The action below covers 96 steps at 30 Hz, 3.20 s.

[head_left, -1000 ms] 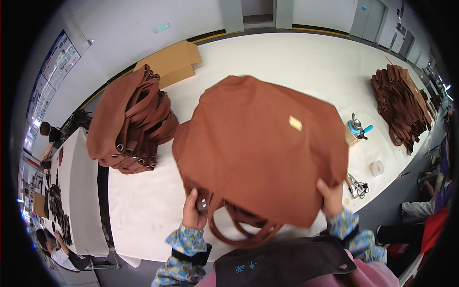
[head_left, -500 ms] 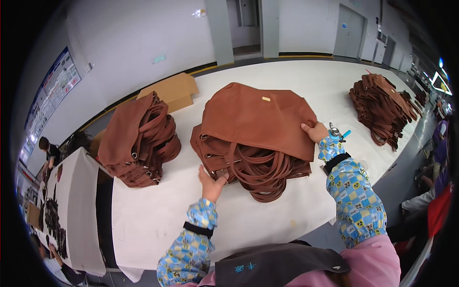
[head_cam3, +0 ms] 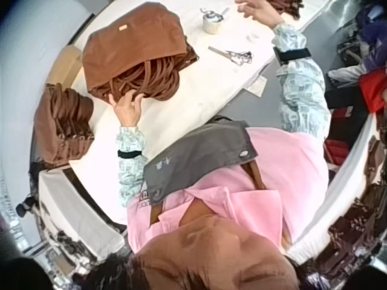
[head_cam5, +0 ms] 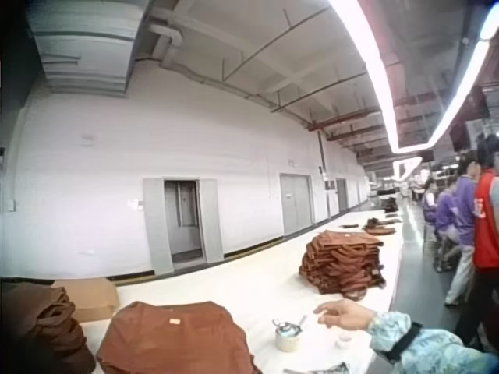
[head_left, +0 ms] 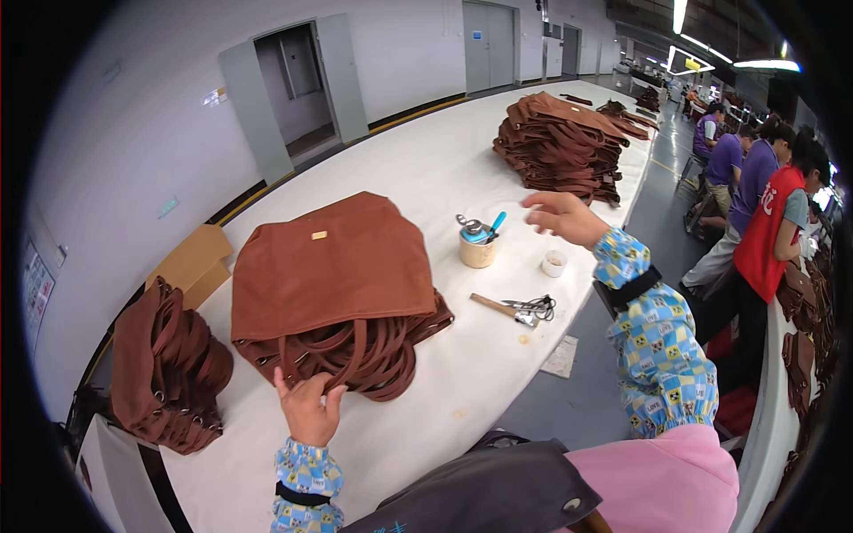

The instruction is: Apply a finish or edge coating to leather bags using an applicator tool and a container of liquid finish.

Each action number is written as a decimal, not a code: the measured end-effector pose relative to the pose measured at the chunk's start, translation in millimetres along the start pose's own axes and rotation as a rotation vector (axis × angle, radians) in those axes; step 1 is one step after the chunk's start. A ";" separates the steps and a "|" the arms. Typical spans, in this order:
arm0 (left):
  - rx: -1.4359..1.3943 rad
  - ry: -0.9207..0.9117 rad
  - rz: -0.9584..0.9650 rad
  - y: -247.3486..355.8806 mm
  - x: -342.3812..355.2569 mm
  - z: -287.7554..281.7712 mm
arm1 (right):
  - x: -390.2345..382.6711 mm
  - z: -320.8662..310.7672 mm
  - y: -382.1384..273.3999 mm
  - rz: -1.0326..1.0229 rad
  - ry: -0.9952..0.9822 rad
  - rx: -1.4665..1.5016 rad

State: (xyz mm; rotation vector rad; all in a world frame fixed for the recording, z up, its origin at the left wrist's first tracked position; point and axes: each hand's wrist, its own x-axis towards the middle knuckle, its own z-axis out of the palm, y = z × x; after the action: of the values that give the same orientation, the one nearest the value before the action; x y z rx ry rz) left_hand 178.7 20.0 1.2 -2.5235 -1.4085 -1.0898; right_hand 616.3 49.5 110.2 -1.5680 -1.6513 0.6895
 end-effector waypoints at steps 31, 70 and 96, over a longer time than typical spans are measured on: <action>0.372 -0.068 -0.140 113.6 62.5 79.1 | -11.4 59.1 213.6 0.009 -0.063 -0.205; -0.288 0.341 -0.701 70.2 10.8 74.2 | 126.7 5.5 185.8 0.185 0.412 0.635; -0.283 0.344 -0.780 83.1 3.1 102.7 | 119.9 -6.7 190.3 -0.092 0.427 0.507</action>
State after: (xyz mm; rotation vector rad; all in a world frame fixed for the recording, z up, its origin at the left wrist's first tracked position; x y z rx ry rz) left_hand 299.8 11.3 -50.8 -1.7659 -2.3103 -1.8235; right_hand 736.6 187.6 -20.5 -1.1643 -1.1157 0.6113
